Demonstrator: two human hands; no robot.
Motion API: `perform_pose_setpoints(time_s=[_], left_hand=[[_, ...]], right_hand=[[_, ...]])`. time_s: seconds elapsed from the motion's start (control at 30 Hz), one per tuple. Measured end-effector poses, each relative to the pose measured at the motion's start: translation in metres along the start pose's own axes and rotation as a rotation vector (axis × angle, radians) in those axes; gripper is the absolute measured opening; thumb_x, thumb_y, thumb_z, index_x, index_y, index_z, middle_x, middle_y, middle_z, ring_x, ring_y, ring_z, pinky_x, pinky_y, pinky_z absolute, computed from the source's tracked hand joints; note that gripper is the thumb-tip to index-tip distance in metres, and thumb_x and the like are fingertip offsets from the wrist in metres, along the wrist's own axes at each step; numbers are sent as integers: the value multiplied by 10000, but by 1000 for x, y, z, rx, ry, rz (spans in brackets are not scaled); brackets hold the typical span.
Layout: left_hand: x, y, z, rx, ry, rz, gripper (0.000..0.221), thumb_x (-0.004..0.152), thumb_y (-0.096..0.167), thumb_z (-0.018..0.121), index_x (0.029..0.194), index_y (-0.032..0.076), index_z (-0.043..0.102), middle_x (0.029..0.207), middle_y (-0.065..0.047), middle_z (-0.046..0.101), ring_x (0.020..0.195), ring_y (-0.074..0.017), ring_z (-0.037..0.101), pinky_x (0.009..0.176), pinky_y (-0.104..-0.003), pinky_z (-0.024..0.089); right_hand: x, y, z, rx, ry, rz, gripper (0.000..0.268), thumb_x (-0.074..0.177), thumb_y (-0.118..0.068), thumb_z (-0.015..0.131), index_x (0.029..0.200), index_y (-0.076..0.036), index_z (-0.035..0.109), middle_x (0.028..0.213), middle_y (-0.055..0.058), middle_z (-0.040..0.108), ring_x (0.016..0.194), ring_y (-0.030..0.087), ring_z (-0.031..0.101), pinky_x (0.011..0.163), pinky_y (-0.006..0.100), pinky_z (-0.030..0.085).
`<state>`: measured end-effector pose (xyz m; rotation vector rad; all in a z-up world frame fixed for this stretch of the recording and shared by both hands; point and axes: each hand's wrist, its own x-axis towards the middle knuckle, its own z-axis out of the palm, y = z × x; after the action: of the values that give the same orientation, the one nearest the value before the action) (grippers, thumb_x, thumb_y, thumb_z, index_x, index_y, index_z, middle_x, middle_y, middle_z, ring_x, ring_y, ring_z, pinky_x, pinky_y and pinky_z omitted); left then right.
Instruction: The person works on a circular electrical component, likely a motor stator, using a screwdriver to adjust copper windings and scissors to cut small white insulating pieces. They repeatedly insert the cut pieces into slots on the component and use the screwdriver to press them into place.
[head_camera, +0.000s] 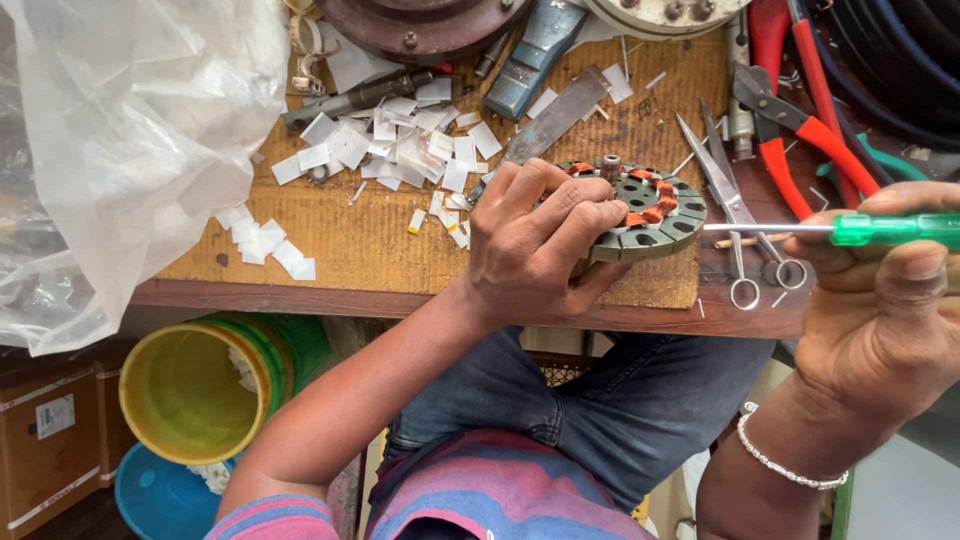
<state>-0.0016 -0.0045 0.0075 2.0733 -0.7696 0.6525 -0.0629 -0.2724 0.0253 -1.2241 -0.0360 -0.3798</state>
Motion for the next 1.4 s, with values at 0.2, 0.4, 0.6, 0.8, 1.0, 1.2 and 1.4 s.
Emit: perform_pose_setpoints(time_s=[0.2, 0.4, 0.6, 0.8, 1.0, 1.2, 1.4], left_hand=[[3, -2, -2, -15, -9, 23, 427, 747, 262, 891, 1068, 103, 658, 1097, -12, 670, 947, -226, 613, 827, -396, 463], [1, -3, -3, -18, -14, 31, 448, 752, 273, 893, 1089, 106, 649, 1125, -9, 663, 968, -226, 611, 845, -402, 462], [2, -1, -3, -23, -19, 52, 449, 806, 307, 856, 1144, 104, 641, 1096, -27, 618, 964, -245, 588, 837, -418, 444], [2, 0, -5, -50, -25, 44, 418, 804, 259, 767, 1167, 94, 645, 1092, -37, 608, 970, -251, 586, 840, -430, 438], [3, 0, -7, -54, -23, 43, 423, 817, 255, 753, 1199, 108, 648, 1105, -34, 602, 995, -247, 587, 842, -402, 443], [2, 2, -7, -38, -14, 40, 455, 839, 202, 727, 1292, 180, 696, 1051, 17, 596, 956, -209, 571, 862, -379, 440], [1, 2, -3, -77, 12, 19, 417, 819, 193, 728, 1234, 162, 701, 1047, 39, 644, 961, -207, 574, 864, -378, 440]], right_hand=[[-3, 0, 6, -28, 14, -31, 341, 1083, -189, 780, 1233, 24, 560, 1060, 147, 638, 940, 277, 730, 887, 381, 655], [-9, 2, 13, -57, 23, -62, 350, 1070, -221, 797, 1204, 18, 579, 1050, 136, 647, 935, 264, 738, 873, 362, 659], [-9, -1, 30, -132, 15, -138, 360, 1057, -252, 814, 1175, 12, 598, 1041, 126, 656, 929, 250, 746, 859, 343, 663], [-11, -11, 53, -336, -39, -245, 373, 1044, -283, 831, 1145, 6, 617, 1031, 116, 665, 923, 236, 755, 846, 325, 666], [-8, -26, 76, -626, -186, -325, 388, 1031, -315, 847, 1116, 0, 637, 1021, 105, 674, 918, 223, 763, 832, 306, 670], [-6, -31, 81, -782, -224, -343, 393, 1014, -320, 865, 1090, 2, 653, 1014, 106, 697, 910, 224, 769, 817, 288, 653], [-3, -28, 86, -807, -212, -293, 372, 1056, -245, 862, 1162, 43, 651, 1102, 187, 726, 974, 255, 736, 879, 296, 623]])
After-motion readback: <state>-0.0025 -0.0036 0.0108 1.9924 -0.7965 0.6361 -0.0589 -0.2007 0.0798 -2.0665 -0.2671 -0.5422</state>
